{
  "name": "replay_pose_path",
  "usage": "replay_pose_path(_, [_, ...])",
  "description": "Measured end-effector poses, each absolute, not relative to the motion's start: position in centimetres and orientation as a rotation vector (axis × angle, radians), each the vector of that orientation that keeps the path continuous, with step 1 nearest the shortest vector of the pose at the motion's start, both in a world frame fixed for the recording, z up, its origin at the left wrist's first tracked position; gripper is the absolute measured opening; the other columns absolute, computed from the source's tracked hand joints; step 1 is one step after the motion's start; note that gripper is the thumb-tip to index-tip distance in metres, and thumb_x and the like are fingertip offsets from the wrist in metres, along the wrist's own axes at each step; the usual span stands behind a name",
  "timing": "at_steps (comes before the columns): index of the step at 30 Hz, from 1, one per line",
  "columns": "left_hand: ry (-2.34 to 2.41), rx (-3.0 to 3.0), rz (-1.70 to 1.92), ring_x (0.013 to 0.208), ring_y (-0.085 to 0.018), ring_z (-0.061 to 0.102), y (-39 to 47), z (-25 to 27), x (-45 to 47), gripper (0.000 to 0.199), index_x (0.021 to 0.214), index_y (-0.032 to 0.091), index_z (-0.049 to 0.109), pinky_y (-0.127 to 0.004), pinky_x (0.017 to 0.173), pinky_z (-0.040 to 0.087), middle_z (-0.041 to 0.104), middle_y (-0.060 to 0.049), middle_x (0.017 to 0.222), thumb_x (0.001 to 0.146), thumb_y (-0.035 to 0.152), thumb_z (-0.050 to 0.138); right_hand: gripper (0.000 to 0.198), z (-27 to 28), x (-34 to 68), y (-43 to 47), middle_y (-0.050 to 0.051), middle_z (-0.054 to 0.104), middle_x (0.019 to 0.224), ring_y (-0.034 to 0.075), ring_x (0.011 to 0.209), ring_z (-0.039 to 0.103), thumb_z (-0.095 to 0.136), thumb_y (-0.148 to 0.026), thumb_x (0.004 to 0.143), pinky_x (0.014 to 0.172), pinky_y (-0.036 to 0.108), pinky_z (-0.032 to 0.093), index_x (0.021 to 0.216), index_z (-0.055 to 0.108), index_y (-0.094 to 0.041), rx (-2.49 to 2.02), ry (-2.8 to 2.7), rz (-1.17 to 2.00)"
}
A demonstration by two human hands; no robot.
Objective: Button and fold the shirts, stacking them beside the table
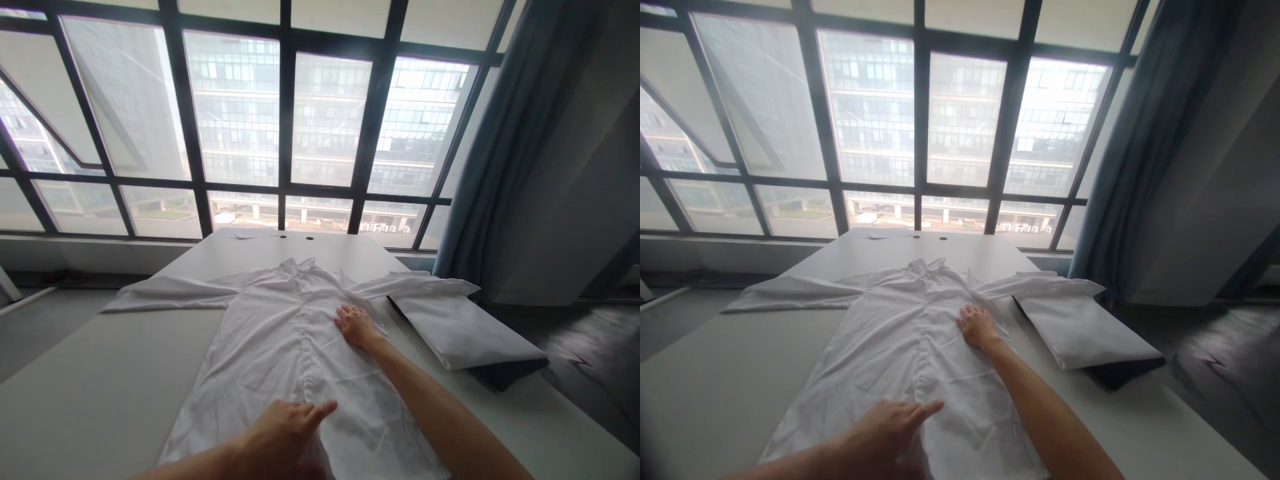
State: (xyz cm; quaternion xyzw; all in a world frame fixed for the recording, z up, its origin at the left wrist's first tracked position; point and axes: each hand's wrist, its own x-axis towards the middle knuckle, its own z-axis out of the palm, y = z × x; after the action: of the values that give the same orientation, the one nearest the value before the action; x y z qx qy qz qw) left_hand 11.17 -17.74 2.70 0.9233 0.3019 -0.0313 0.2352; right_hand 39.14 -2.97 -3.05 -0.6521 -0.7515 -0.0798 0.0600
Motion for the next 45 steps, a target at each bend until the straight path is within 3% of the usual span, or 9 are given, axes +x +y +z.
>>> replay_pose_path(2, [0.888, 2.536, -0.051, 0.111, -0.031, 0.065, -17.8, 2.5, 11.3, 0.085, 0.149, 0.022, 0.034, -0.039, 0.095, 0.051, 0.066, -0.011, 0.127, 0.077, 0.042, 0.073, 0.043, -2.9, 39.1, -3.1, 0.013, 0.058, 0.137, 0.029, 0.125, 0.052, 0.037, -0.040, 0.099, 0.105, 0.041, 0.038, 0.128, 0.061, -0.018, -1.978, -2.263, -0.220])
replay_pose_path(8, [0.773, 2.786, -0.108, 0.095, -0.028, 0.069, -17.0, 0.5, 11.4, 0.014, 0.099, 0.018, 0.061, -0.038, 0.080, 0.055, 0.072, -0.010, 0.103, 0.092, 0.027, 0.052, 0.042, -2.7, 38.8, -3.3, 0.012, 0.058, 0.136, 0.028, 0.125, 0.051, 0.038, -0.040, 0.099, 0.105, 0.039, 0.037, 0.127, 0.061, -0.019, -1.996, -2.242, -0.151])
replay_pose_path(19, [0.805, 2.531, 0.068, 0.072, -0.022, 0.069, -18.7, 4.1, 11.8, 0.026, 0.080, 0.019, 0.065, -0.027, 0.065, 0.049, 0.072, -0.006, 0.075, 0.091, 0.040, 0.055, 0.038, 0.9, 38.2, -4.4, 0.012, 0.068, 0.123, 0.026, 0.118, 0.056, 0.042, -0.039, 0.099, 0.104, 0.035, 0.035, 0.119, 0.067, -0.018, -1.910, -2.228, -0.114])
replay_pose_path(21, [0.611, 2.382, -0.089, 0.068, -0.019, 0.069, -17.7, 4.5, 11.6, 0.016, 0.095, 0.021, 0.070, -0.025, 0.064, 0.050, 0.073, -0.002, 0.074, 0.085, 0.032, 0.064, 0.036, 1.4, 37.7, -4.4, 0.011, 0.069, 0.119, 0.026, 0.115, 0.059, 0.046, -0.038, 0.097, 0.103, 0.034, 0.036, 0.116, 0.069, -0.018, -1.882, -2.239, -0.085])
replay_pose_path(25, [0.572, 2.222, -0.012, 0.068, -0.014, 0.068, -11.0, 3.8, 10.2, 0.035, 0.125, 0.019, 0.061, -0.025, 0.067, 0.054, 0.076, -0.002, 0.083, 0.091, 0.020, 0.052, 0.033, 1.3, 35.9, -3.9, 0.009, 0.071, 0.117, 0.025, 0.110, 0.063, 0.050, -0.037, 0.094, 0.097, 0.032, 0.042, 0.112, 0.071, -0.020, -1.800, -2.235, 0.010])
replay_pose_path(28, [0.926, 2.503, 0.446, 0.113, -0.022, 0.063, -5.2, 2.3, 8.4, 0.035, 0.125, 0.018, 0.062, -0.037, 0.100, 0.047, 0.069, -0.011, 0.123, 0.094, 0.030, 0.053, 0.035, 0.9, 34.0, -3.2, 0.008, 0.069, 0.122, 0.024, 0.111, 0.062, 0.052, -0.038, 0.093, 0.096, 0.031, 0.044, 0.118, 0.069, -0.019, -1.733, -2.227, 0.057])
replay_pose_path(32, [1.085, 2.720, 0.200, 0.147, -0.030, 0.028, -2.2, -0.3, 6.1, 0.056, 0.146, 0.021, 0.045, -0.053, 0.119, 0.019, 0.035, -0.012, 0.157, 0.096, 0.045, 0.048, 0.040, 0.7, 32.3, -2.6, 0.009, 0.065, 0.129, 0.024, 0.115, 0.060, 0.058, -0.038, 0.089, 0.098, 0.030, 0.043, 0.125, 0.065, -0.020, -1.642, -2.346, 0.080])
replay_pose_path(40, [0.936, 2.743, 0.138, 0.151, -0.031, 0.012, -7.0, -1.2, 8.7, 0.068, 0.156, 0.026, 0.026, -0.059, 0.120, 0.011, 0.019, -0.010, 0.163, 0.097, 0.059, 0.035, 0.036, 1.2, 30.7, 0.1, 0.010, 0.072, 0.112, 0.024, 0.100, 0.068, 0.050, -0.045, 0.094, 0.083, 0.028, 0.047, 0.107, 0.072, -0.021, -1.792, -2.313, 0.086])
replay_pose_path(45, [0.572, 2.796, 0.076, 0.147, -0.039, 0.025, -9.8, -4.6, 11.6, 0.065, 0.154, 0.027, 0.031, -0.060, 0.114, 0.027, 0.028, -0.013, 0.159, 0.096, 0.056, 0.042, 0.039, 0.2, 29.3, 3.7, 0.015, 0.074, 0.104, 0.028, 0.096, 0.070, 0.047, -0.045, 0.094, 0.080, 0.034, 0.050, 0.104, 0.071, -0.016, -1.982, -2.136, 0.110])
